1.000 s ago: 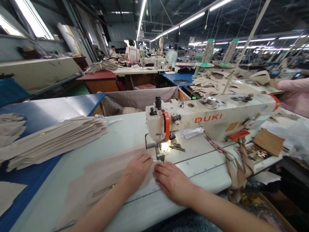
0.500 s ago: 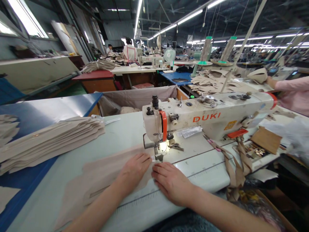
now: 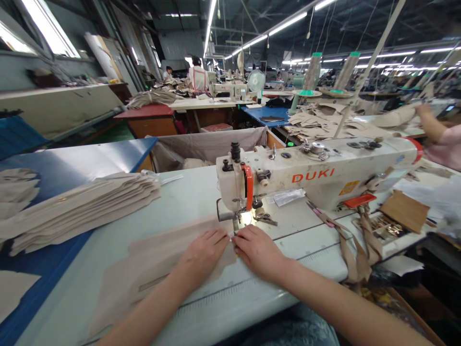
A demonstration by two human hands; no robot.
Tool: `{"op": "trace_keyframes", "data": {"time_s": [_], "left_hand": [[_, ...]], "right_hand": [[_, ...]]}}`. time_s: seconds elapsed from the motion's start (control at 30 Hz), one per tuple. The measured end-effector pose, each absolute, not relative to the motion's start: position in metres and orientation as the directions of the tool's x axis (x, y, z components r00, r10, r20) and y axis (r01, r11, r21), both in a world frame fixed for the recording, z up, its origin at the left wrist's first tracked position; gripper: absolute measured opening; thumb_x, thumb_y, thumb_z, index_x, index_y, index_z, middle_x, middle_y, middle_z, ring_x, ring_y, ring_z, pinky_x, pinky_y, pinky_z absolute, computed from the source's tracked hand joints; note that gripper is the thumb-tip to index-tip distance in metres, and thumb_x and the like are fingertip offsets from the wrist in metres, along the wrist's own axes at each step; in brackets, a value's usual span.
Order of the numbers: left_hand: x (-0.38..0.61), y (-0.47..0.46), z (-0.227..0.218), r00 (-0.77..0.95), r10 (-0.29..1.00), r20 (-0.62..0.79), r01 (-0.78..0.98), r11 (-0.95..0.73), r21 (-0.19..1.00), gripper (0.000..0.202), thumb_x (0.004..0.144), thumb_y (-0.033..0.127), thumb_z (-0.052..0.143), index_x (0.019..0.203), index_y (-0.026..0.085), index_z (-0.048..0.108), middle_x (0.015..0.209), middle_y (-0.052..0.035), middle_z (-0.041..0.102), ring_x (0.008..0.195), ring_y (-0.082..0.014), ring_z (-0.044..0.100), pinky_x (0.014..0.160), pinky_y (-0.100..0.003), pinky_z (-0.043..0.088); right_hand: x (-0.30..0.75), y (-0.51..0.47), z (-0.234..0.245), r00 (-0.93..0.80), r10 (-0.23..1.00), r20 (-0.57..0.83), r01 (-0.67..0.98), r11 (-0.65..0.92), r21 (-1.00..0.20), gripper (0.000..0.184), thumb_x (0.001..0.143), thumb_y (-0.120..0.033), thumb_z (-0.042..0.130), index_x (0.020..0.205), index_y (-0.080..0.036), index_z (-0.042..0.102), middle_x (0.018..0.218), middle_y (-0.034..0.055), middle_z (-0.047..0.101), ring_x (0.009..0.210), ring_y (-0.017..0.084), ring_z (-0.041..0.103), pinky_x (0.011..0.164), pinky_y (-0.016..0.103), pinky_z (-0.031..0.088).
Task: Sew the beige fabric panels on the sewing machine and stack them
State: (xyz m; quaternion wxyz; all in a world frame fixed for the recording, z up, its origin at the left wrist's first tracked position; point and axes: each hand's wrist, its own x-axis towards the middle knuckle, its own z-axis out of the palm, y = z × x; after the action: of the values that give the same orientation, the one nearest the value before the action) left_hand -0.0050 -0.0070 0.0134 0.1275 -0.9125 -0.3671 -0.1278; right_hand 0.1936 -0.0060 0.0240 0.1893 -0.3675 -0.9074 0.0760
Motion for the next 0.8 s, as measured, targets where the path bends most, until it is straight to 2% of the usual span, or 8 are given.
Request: {"op": "trace_keyframes", "data": {"time_s": [0.17,0.33,0.53,0.8], "left_hand": [[-0.005,-0.018,0.01,0.647,0.662,0.378,0.739,-0.667,-0.095,0.03,0.094,0.016,0.041,0.114,0.011,0.063,0.112,-0.0136,0.069,0.103,-0.0232,0.064,0.089,-0.038,0.052],[-0.008,-0.022,0.008,0.643,0.68,0.353,0.733,-0.679,-0.027,0.04,0.096,0.02,0.036,0.129,0.014,0.057,0.125,-0.0119,0.065,0.115,-0.0205,0.06,0.098,-0.037,0.049],[-0.002,-0.014,0.003,0.609,0.705,0.365,0.761,-0.648,-0.018,0.04,0.096,0.021,0.034,0.127,0.013,0.058,0.124,-0.0122,0.065,0.116,-0.0202,0.06,0.098,-0.037,0.049],[0.009,0.007,-0.001,0.599,0.729,0.33,0.779,-0.626,-0.031,0.039,0.096,0.023,0.035,0.125,0.011,0.059,0.126,-0.013,0.065,0.117,-0.0203,0.059,0.1,-0.037,0.046]], "right_hand": [[0.192,-0.002,0.024,-0.704,0.661,0.261,0.641,0.749,-0.17,0.009,0.092,-0.019,0.057,0.095,-0.015,0.065,0.091,0.0067,0.062,0.09,0.022,0.054,0.082,0.034,0.045],[0.194,0.001,0.022,-0.715,0.642,0.277,0.626,0.764,-0.155,0.01,0.093,-0.019,0.055,0.093,-0.015,0.065,0.09,0.0066,0.062,0.091,0.021,0.054,0.083,0.034,0.044],[0.199,0.014,0.025,-0.737,0.618,0.273,0.61,0.783,-0.125,0.009,0.092,-0.017,0.056,0.092,-0.016,0.065,0.09,0.0059,0.063,0.09,0.021,0.054,0.084,0.033,0.043],[0.203,0.028,0.029,-0.7,0.674,0.237,0.674,0.733,-0.092,0.014,0.094,-0.016,0.051,0.093,-0.015,0.065,0.094,0.0077,0.064,0.089,0.022,0.057,0.076,0.033,0.043]]}}
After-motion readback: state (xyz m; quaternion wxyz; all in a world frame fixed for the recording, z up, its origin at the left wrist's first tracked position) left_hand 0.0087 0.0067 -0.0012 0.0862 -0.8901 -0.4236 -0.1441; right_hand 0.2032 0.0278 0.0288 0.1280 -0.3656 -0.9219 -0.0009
